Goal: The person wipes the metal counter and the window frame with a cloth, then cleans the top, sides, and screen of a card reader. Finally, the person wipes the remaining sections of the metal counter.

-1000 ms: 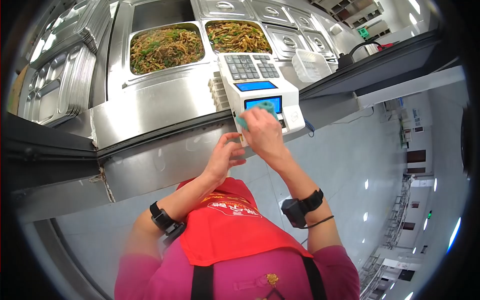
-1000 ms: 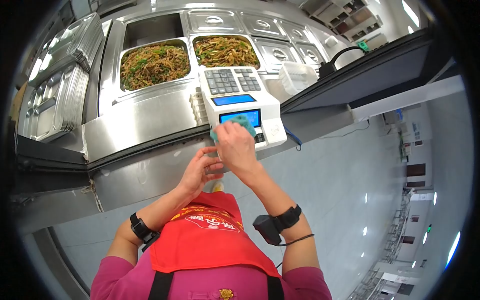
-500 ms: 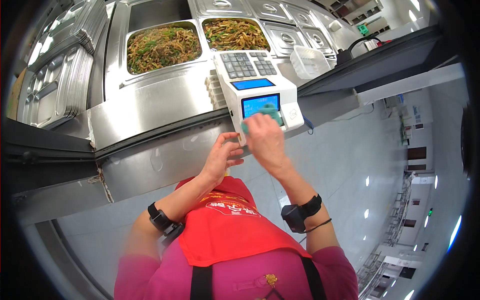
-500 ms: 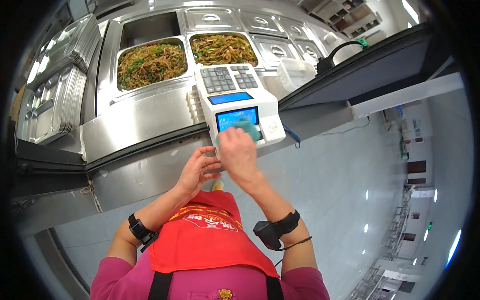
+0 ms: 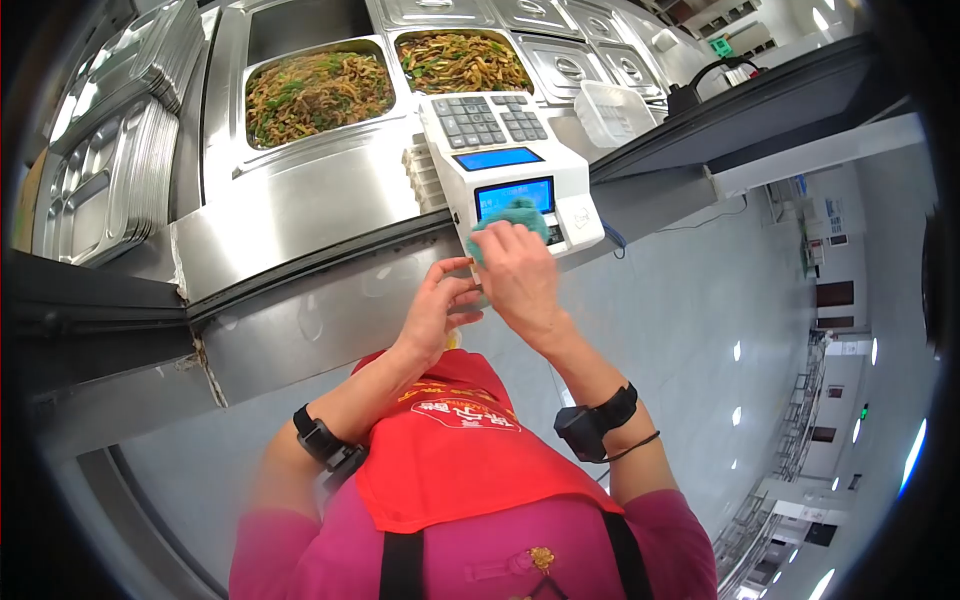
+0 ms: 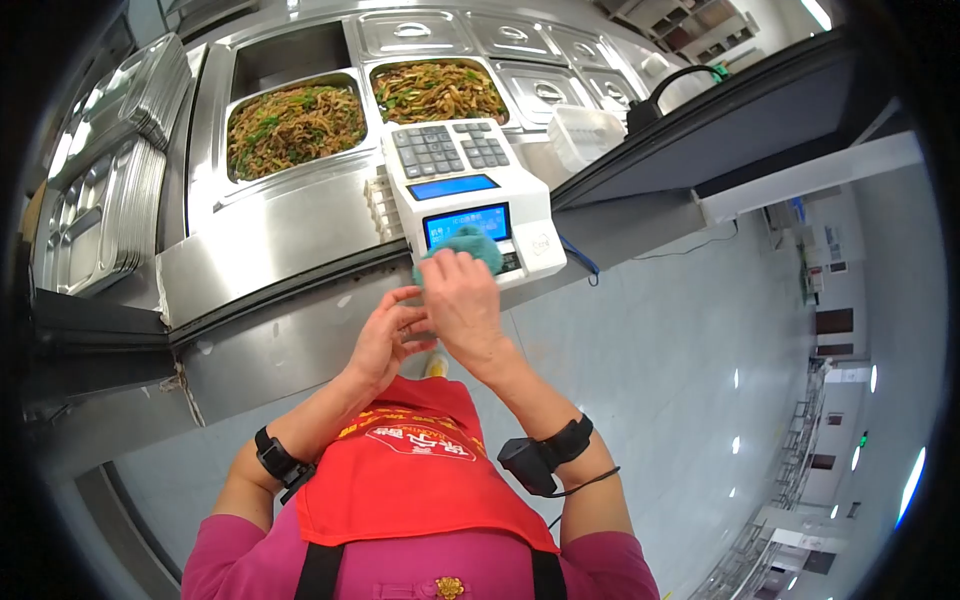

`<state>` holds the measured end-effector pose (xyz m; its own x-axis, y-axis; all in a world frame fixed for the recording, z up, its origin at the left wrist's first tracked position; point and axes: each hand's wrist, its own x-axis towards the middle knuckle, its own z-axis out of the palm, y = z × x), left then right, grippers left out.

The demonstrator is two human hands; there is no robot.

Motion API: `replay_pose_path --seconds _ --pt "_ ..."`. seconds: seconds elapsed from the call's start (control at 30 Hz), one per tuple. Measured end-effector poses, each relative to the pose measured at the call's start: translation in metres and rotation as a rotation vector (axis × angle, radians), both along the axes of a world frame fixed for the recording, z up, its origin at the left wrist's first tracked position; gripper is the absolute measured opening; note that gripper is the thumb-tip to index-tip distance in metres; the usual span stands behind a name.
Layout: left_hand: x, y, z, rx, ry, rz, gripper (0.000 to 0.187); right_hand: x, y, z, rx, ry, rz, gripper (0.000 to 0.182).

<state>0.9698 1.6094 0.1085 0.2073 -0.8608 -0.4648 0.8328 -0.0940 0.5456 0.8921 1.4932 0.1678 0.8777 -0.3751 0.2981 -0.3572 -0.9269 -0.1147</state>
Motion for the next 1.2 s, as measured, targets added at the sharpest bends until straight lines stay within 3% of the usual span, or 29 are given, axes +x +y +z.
replay_pose_path --seconds 0.2,0.4,0.5,0.63,0.97,1.07,1.2 --pt "-0.001 0.0 0.002 0.037 0.003 0.001 0.039 0.016 -0.011 -0.002 0.004 -0.171 -0.015 0.03" --pt "0.001 0.0 0.0 0.027 0.032 -0.002 0.039 -0.011 -0.005 0.012 0.101 0.104 0.034 0.026" --pt "-0.003 0.0 0.006 0.05 0.004 -0.005 0.042 -0.009 -0.011 0.028 0.175 0.006 0.012 0.022" --pt "-0.003 0.001 0.005 0.052 -0.001 -0.006 0.041 0.033 -0.027 0.027 0.089 -0.266 0.005 0.029" --pt "-0.002 0.0 -0.003 -0.024 0.116 0.065 0.042 0.007 -0.014 0.001 0.139 0.017 0.074 0.029" --pt "-0.003 -0.002 -0.006 -0.055 0.146 0.084 0.042 -0.004 -0.01 0.013 0.182 0.184 0.023 0.026" --pt "-0.001 -0.002 -0.007 -0.074 0.165 0.083 0.043 -0.029 -0.001 0.027 0.207 0.201 0.031 0.021"
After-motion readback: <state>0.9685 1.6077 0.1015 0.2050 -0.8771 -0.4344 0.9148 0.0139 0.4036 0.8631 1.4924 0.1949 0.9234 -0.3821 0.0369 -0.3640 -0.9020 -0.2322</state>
